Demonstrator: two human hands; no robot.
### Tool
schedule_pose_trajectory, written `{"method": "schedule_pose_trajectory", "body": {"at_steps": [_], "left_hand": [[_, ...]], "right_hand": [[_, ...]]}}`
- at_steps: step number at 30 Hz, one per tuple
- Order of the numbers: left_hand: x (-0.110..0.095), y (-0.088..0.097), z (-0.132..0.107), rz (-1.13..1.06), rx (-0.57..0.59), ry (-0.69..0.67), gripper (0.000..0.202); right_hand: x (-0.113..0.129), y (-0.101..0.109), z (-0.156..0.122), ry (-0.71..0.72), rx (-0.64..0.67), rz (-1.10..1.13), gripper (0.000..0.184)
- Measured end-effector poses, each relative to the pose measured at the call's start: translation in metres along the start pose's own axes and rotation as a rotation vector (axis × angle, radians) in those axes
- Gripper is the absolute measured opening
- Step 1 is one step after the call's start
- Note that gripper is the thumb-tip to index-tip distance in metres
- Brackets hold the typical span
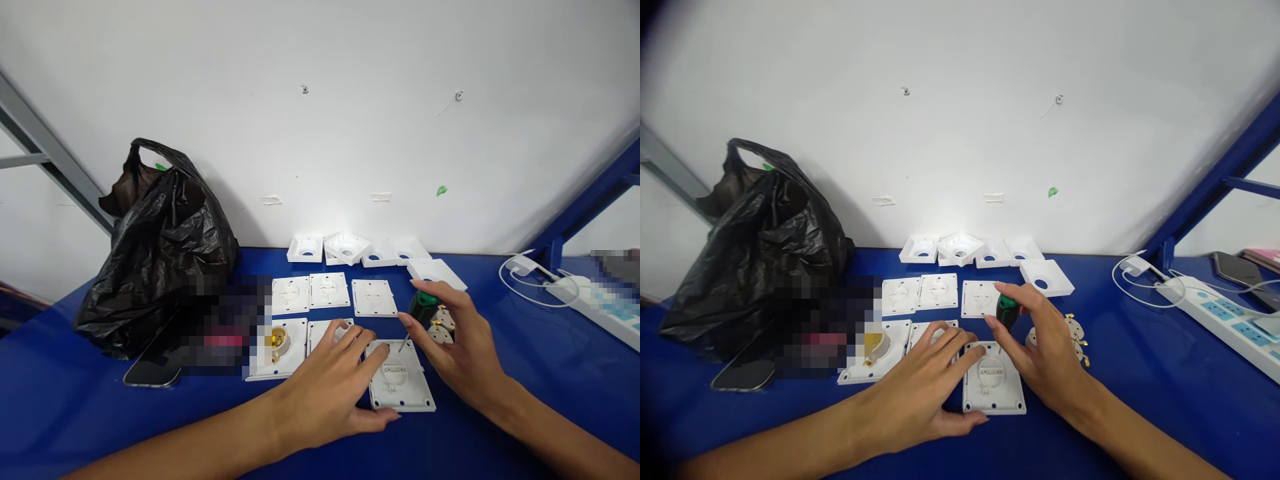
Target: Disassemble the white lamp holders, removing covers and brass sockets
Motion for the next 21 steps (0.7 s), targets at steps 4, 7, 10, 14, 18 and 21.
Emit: {"method": "schedule_pose_trajectory", "body": {"at_steps": [4, 7, 10, 14, 18, 21], "left_hand": [[-0.0003, 0.0014, 0.0004, -0.017, 0.016, 0.006, 0.066], [-0.0008, 0.0019, 0.0006, -0.018, 0.023, 0.007, 0.067], [-0.0006, 0.0013, 0.0003, -0.02, 0.026, 0.008, 0.067], [-0.0002, -0.0011, -0.0001, -0.027, 0.039, 0.004, 0.068], [-0.0001, -0.0005, 0.0001, -0.029, 0.034, 0.004, 0.067], [-0.0003, -0.0008, 0.0004, -0.027, 0.043, 0.009, 0.067]], "right_hand": [[-0.0005, 0.0004, 0.0007, -0.008, 0.008, -0.052, 0.048], [0.0, 0.0021, 0.0014, -0.006, 0.007, -0.06, 0.042], [-0.0003, 0.0031, 0.0031, -0.01, 0.014, -0.043, 0.037], [-0.0016, 0.0037, 0.0041, -0.021, 0.02, -0.017, 0.035], [-0.0022, 0.0035, 0.0045, -0.025, 0.019, -0.018, 0.035], [-0.0025, 0.0036, 0.0051, -0.026, 0.017, -0.011, 0.034]]}}
Point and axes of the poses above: each hand's wrist, its own z-axis towards the middle knuckle, its own y-axis out of the back of the hand, x = y × z, the point moved 10 cm from there along z, towards the middle knuckle, and after that the axes turned 8 degrees about -y, right-handed, at the moved point
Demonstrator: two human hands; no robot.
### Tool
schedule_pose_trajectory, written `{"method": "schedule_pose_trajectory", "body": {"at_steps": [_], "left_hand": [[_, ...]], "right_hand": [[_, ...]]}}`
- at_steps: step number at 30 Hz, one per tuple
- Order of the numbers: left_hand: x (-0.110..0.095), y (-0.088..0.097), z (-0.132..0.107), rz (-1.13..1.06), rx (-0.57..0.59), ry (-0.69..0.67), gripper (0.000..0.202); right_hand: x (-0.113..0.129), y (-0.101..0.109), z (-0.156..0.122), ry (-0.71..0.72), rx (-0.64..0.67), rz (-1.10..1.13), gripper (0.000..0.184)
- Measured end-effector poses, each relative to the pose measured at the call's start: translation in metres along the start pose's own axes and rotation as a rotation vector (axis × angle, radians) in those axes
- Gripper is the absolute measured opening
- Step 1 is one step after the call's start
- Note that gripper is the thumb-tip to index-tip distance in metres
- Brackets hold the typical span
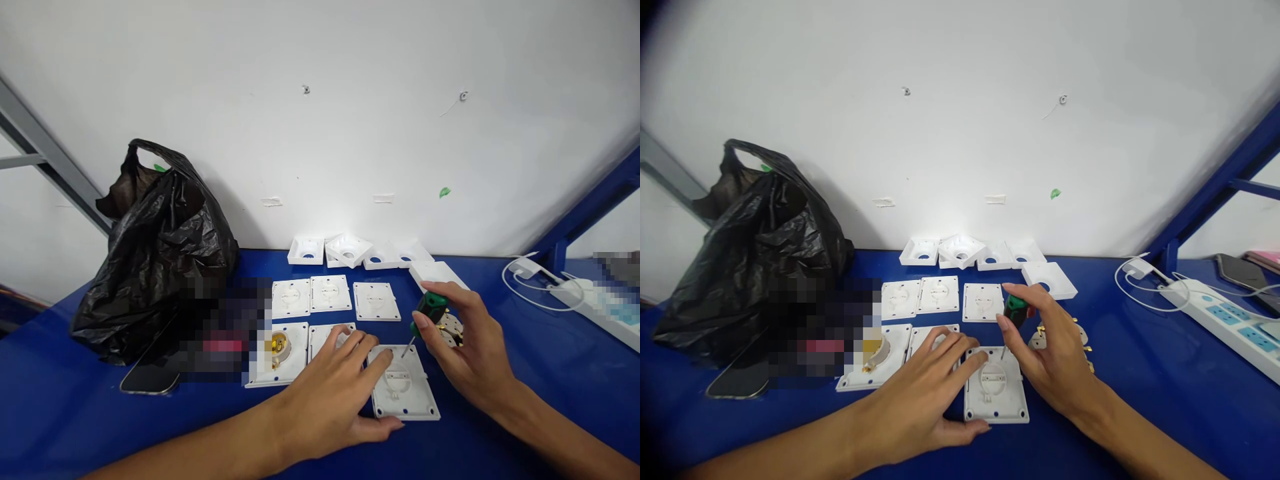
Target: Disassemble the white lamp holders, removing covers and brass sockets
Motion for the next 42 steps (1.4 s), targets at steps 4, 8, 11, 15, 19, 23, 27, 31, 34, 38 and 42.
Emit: {"method": "schedule_pose_trajectory", "body": {"at_steps": [4, 8, 11, 15, 19, 23, 27, 31, 34, 38, 42], "left_hand": [[-0.0001, -0.0015, 0.0, 0.004, 0.011, 0.006, 0.068], [-0.0004, -0.0002, 0.0, 0.007, -0.002, 0.001, 0.068], [-0.0002, 0.0011, 0.0001, 0.003, -0.01, 0.001, 0.067], [0.0001, 0.0011, 0.0, 0.0, -0.012, 0.002, 0.066], [0.0001, 0.0003, 0.0002, 0.0, -0.014, -0.003, 0.066], [0.0005, 0.0001, 0.0003, -0.001, -0.015, -0.002, 0.066], [0.0002, 0.0014, 0.0, 0.001, -0.031, -0.004, 0.066], [0.0014, -0.0003, -0.0001, -0.015, -0.008, 0.008, 0.068], [0.0014, -0.0012, 0.0002, -0.015, 0.008, 0.01, 0.068], [0.0013, -0.0016, 0.0004, -0.019, 0.009, 0.012, 0.068], [0.0026, -0.0018, -0.0003, -0.02, -0.006, 0.022, 0.066]], "right_hand": [[0.0013, 0.0011, -0.0011, 0.019, -0.005, -0.022, 0.035], [0.002, 0.0024, -0.0032, 0.035, -0.005, -0.027, 0.036], [0.0019, 0.0025, -0.0033, 0.038, -0.011, -0.041, 0.038], [0.0023, 0.0005, -0.0018, 0.037, -0.007, -0.046, 0.037], [0.0043, 0.0008, -0.0015, 0.042, -0.012, -0.047, 0.036], [0.0029, 0.0017, -0.0013, 0.022, -0.016, -0.04, 0.036], [0.0012, 0.0031, -0.0001, 0.008, -0.022, -0.028, 0.037], [0.0001, 0.0029, 0.0002, -0.003, -0.024, -0.029, 0.04], [0.0004, 0.0033, -0.0004, -0.008, -0.035, -0.036, 0.04], [0.0046, 0.0039, -0.0005, 0.018, -0.035, -0.046, 0.04], [0.0093, 0.0045, 0.0008, 0.048, -0.02, -0.029, 0.041]]}}
Point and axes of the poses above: each hand's wrist, its own z-axis towards the middle knuckle, its own y-axis out of the back of the hand, x = y × z, the point moved 10 cm from there along z, towards the middle knuckle, and after that the axes turned 8 degrees about -y, right-handed, at the moved point
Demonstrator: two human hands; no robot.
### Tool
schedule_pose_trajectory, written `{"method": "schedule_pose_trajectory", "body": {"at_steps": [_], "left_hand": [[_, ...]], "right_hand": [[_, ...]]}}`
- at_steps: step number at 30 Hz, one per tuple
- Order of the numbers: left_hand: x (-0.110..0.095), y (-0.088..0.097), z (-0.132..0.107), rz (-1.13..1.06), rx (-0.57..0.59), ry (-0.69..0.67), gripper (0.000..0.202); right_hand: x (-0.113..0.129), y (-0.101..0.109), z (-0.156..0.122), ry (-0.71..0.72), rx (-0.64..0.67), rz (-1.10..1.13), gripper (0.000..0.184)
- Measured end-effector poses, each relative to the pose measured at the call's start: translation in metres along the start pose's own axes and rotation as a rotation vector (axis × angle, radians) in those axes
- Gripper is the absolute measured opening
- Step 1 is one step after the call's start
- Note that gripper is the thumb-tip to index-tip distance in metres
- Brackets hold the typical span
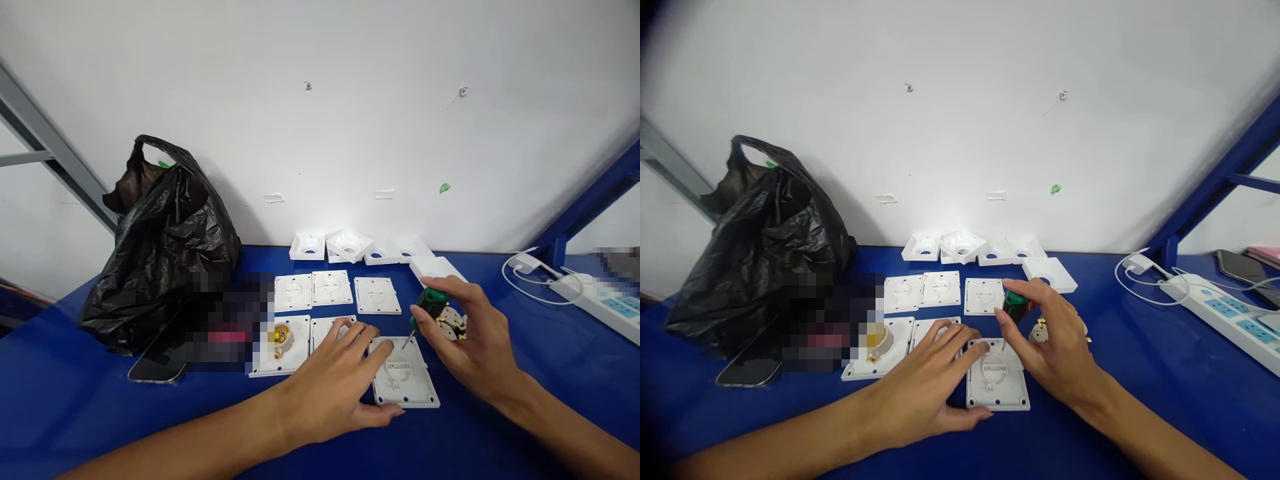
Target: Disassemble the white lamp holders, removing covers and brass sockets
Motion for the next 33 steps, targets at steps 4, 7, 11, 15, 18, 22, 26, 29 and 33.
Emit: {"method": "schedule_pose_trajectory", "body": {"at_steps": [4, 7, 11, 15, 18, 22, 26, 29, 33], "left_hand": [[0.0, 0.0, 0.0, 0.006, -0.011, -0.009, 0.065], [-0.001, 0.002, 0.0, 0.007, -0.021, -0.008, 0.066], [0.0, 0.002, 0.0, 0.001, -0.012, -0.002, 0.067], [0.0, 0.002, 0.0, -0.007, -0.021, 0.003, 0.064], [0.001, 0.002, 0.0, -0.016, -0.022, 0.007, 0.063], [0.001, 0.002, 0.0, -0.024, -0.015, 0.012, 0.063], [0.001, 0.002, 0.001, -0.021, -0.005, 0.007, 0.067], [0.001, 0.003, 0.001, -0.021, -0.015, 0.008, 0.065], [0.001, 0.003, 0.001, -0.02, -0.021, 0.01, 0.064]], "right_hand": [[0.003, 0.001, 0.001, 0.017, 0.003, 0.01, 0.04], [0.006, 0.002, 0.001, 0.035, -0.007, 0.01, 0.039], [0.006, 0.0, 0.001, 0.018, 0.003, 0.021, 0.038], [0.001, 0.001, 0.001, -0.016, -0.004, 0.033, 0.035], [-0.006, -0.001, 0.001, -0.07, 0.009, 0.067, 0.034], [-0.015, -0.003, 0.0, -0.119, 0.017, 0.104, 0.032], [-0.019, -0.004, -0.001, -0.15, 0.019, 0.125, 0.032], [-0.016, -0.004, -0.001, -0.142, 0.024, 0.13, 0.032], [-0.016, -0.004, -0.001, -0.14, 0.023, 0.129, 0.031]]}}
Point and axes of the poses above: each hand's wrist, its own z-axis towards the middle knuckle, its own y-axis out of the back of the hand, x = y × z, the point moved 10 cm from there along z, towards the middle knuckle, and after that the axes turned 8 degrees about -y, right-handed, at the moved point
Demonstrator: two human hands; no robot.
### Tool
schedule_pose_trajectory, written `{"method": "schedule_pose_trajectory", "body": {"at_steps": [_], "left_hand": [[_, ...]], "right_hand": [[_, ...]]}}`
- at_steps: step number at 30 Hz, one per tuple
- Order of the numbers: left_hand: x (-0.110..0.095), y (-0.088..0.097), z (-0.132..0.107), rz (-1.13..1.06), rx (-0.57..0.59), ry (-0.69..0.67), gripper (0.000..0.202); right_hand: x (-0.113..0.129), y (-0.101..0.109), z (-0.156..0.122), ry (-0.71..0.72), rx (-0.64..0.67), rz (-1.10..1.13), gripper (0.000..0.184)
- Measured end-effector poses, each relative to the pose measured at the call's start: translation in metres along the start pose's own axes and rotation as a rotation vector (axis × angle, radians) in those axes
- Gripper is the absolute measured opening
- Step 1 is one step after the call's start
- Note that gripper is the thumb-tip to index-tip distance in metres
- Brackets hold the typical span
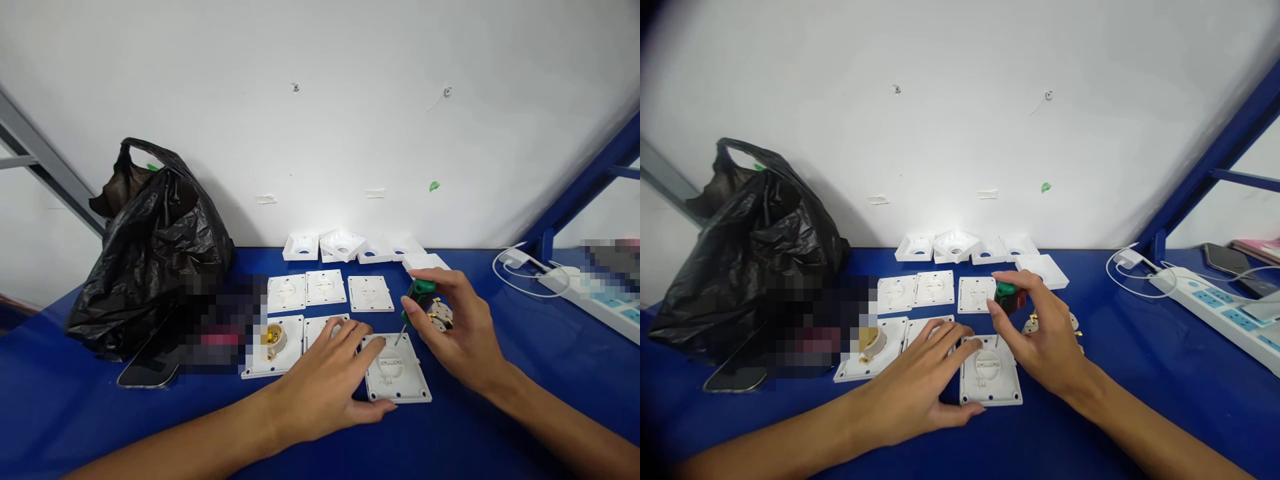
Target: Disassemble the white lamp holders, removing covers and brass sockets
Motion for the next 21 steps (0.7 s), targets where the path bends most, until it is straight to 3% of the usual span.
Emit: {"method": "schedule_pose_trajectory", "body": {"at_steps": [10, 15, 18, 21], "left_hand": [[0.0, 0.0, 0.0, 0.052, 0.0, 0.018, 0.062], [0.005, 0.0, -0.001, 0.099, 0.001, 0.089, 0.058], [0.008, -0.001, -0.001, 0.121, 0.008, 0.115, 0.054], [0.01, -0.002, -0.002, 0.138, 0.014, 0.124, 0.05]], "right_hand": [[0.004, 0.001, 0.0, 0.03, -0.01, -0.025, 0.033], [0.009, 0.012, 0.0, 0.096, -0.09, -0.091, 0.04], [0.003, 0.022, -0.001, 0.082, -0.168, -0.029, 0.044], [-0.001, 0.021, -0.002, 0.055, -0.162, 0.01, 0.043]]}}
Point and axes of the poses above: each hand's wrist, its own z-axis towards the middle knuckle, its own y-axis out of the back of the hand, x = y × z, the point moved 10 cm from there along z, towards the middle knuckle, and after that the axes turned 8 degrees about -y, right-handed, at the moved point
